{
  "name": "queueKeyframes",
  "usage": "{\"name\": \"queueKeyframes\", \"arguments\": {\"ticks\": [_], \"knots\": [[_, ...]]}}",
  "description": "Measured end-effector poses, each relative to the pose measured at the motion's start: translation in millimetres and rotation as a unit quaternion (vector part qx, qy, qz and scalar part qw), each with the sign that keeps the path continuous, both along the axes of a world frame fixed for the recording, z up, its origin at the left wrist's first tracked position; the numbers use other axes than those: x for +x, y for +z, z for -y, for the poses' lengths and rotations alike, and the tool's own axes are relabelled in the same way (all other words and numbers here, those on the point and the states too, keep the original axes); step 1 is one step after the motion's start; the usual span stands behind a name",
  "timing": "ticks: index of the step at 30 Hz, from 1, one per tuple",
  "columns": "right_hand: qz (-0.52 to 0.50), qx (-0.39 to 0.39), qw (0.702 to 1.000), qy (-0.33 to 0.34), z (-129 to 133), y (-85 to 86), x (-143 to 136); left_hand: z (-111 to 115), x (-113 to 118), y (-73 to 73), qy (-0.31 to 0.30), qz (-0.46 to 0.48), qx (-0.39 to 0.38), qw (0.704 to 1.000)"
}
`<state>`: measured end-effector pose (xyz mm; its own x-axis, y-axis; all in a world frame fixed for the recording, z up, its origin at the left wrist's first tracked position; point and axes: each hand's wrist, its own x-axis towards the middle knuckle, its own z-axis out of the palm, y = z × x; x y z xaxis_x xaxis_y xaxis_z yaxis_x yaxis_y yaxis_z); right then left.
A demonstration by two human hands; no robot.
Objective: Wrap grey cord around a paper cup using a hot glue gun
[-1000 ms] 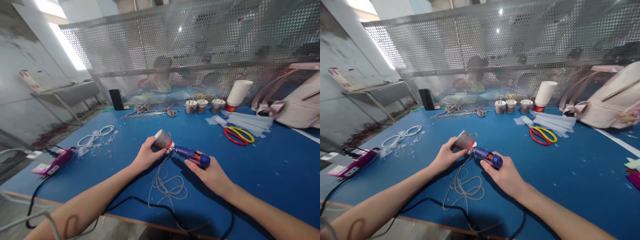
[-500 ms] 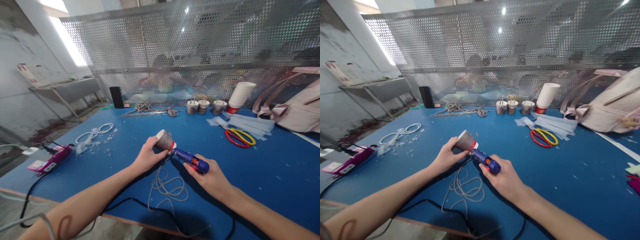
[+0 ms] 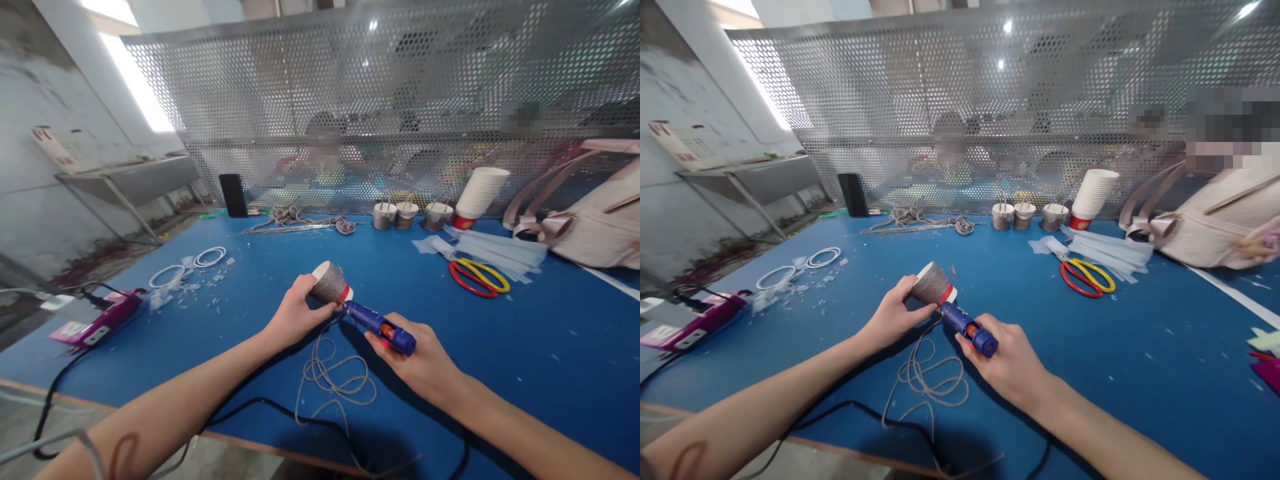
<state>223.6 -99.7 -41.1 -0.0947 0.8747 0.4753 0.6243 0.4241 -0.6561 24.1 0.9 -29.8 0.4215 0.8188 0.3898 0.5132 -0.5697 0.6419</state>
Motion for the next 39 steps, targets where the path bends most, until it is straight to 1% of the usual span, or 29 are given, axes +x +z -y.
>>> {"name": "queueKeyframes", "arguments": {"ticks": [2, 5, 10, 16, 19, 24, 31, 35, 39], "knots": [[0.000, -0.004, 1.000, 0.002, 0, -0.3, 0, 0, 0, -0.2, -0.002, 0.000, 0.003, 1.000], [-0.015, -0.017, 1.000, -0.015, -2, 3.2, 1, -1, -1, -0.7, -0.003, 0.005, 0.000, 1.000], [-0.056, -0.059, 0.996, -0.036, -7, 11.4, 5, -2, -3, 0.4, -0.022, 0.018, -0.049, 0.998], [-0.069, -0.083, 0.994, -0.018, -3, 13.9, 6, -6, -6, -1.1, -0.040, 0.050, -0.085, 0.994], [-0.065, -0.089, 0.994, -0.010, -2, 15.3, 6, -8, -8, -1.9, -0.060, 0.054, -0.087, 0.993], [-0.077, -0.103, 0.991, -0.026, -3, 17.3, 7, -10, -10, -2.7, -0.094, 0.055, -0.073, 0.991], [-0.079, -0.105, 0.991, -0.024, -2, 18.2, 8, -11, -11, -1.7, -0.106, 0.061, -0.074, 0.990], [-0.101, -0.129, 0.986, -0.032, -6, 21.8, 11, -11, -11, 0.8, -0.121, 0.066, -0.080, 0.987], [-0.111, -0.147, 0.983, -0.027, -6, 22.8, 11, -11, -12, 1.4, -0.119, 0.070, -0.082, 0.987]]}}
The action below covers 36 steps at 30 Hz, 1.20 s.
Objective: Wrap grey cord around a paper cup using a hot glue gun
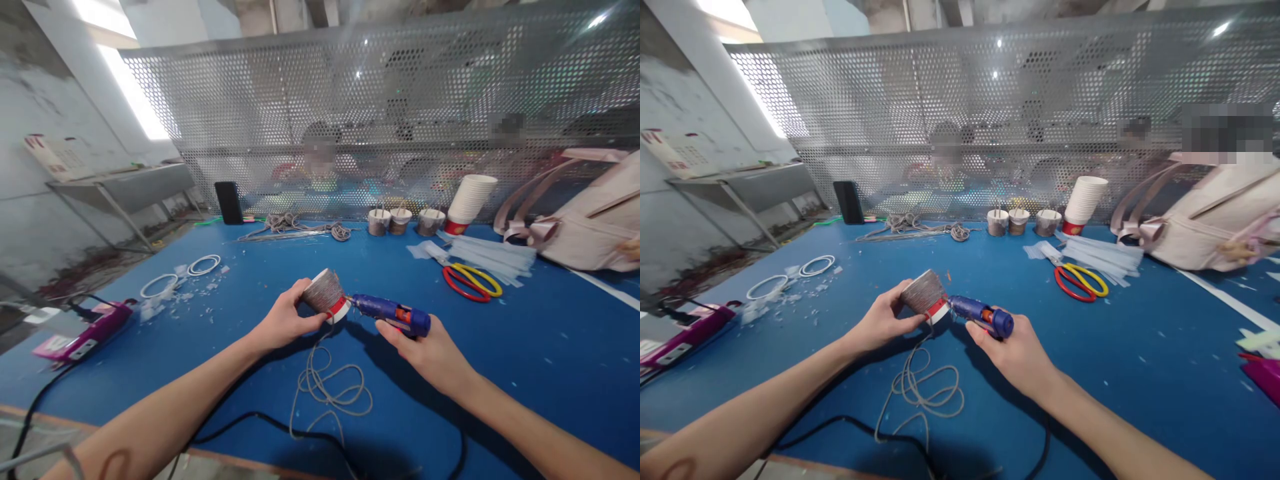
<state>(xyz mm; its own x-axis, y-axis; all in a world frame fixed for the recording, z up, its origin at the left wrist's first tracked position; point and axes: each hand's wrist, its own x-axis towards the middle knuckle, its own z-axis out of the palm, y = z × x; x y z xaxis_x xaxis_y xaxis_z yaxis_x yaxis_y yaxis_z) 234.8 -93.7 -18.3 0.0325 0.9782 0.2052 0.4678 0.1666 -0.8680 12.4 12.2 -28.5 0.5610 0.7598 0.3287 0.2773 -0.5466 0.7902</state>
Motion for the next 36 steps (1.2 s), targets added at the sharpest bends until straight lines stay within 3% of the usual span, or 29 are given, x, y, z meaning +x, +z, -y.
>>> {"name": "queueKeyframes", "arguments": {"ticks": [8, 24, 36], "knots": [[0.011, 0.019, 1.000, 0.010, 3.2, -0.7, -1.5, 1.3, -0.1, 1.0, 0.001, 0.002, -0.013, 1.000], [-0.042, -0.056, 0.997, 0.023, -2.5, 0.5, 5.2, 0.0, -1.2, 3.1, -0.024, 0.022, -0.044, 0.998], [-0.042, -0.029, 0.998, 0.026, 2.2, 2.2, -1.5, -0.7, -0.1, -0.7, -0.016, 0.027, -0.068, 0.997]]}}
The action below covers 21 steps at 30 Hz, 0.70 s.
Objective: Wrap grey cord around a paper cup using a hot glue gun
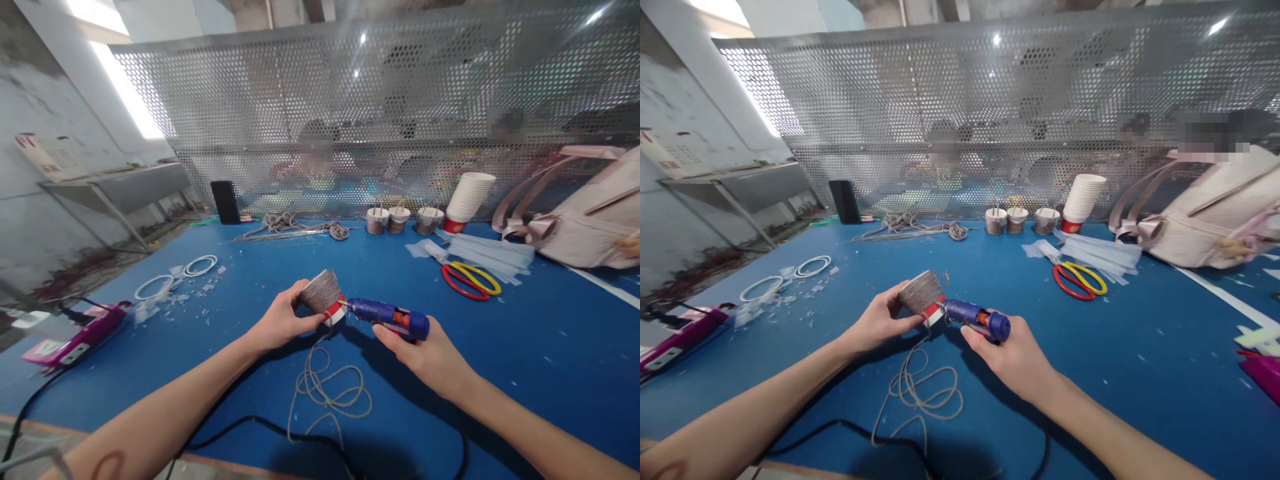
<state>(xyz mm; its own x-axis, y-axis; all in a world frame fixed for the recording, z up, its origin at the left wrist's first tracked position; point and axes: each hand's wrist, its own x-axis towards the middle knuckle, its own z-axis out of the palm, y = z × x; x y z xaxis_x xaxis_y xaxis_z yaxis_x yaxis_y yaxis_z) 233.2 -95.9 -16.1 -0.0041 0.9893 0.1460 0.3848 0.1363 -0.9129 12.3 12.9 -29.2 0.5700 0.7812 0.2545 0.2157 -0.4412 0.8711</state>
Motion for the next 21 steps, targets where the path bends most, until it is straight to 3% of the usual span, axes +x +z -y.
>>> {"name": "queueKeyframes", "arguments": {"ticks": [8, 11, 14, 17, 21], "knots": [[-0.053, -0.036, 0.998, -0.029, -10, 0.2, 11, -1, 1, 1.7, 0.022, 0.005, -0.023, 0.999], [-0.100, -0.027, 0.994, -0.022, -12, 5.4, 16, -3, 1, 0.3, 0.028, 0.013, -0.032, 0.999], [-0.118, -0.012, 0.991, -0.059, -19, 6.6, 24, -4, 1, 0.5, 0.032, 0.021, -0.048, 0.998], [-0.053, -0.025, 0.991, -0.124, -32, 1.8, 33, -4, 2, 1.9, 0.030, 0.015, -0.052, 0.998], [0.121, -0.012, 0.977, -0.178, -56, -13.8, 37, -2, 3, 3.1, 0.037, 0.005, -0.036, 0.999]]}}
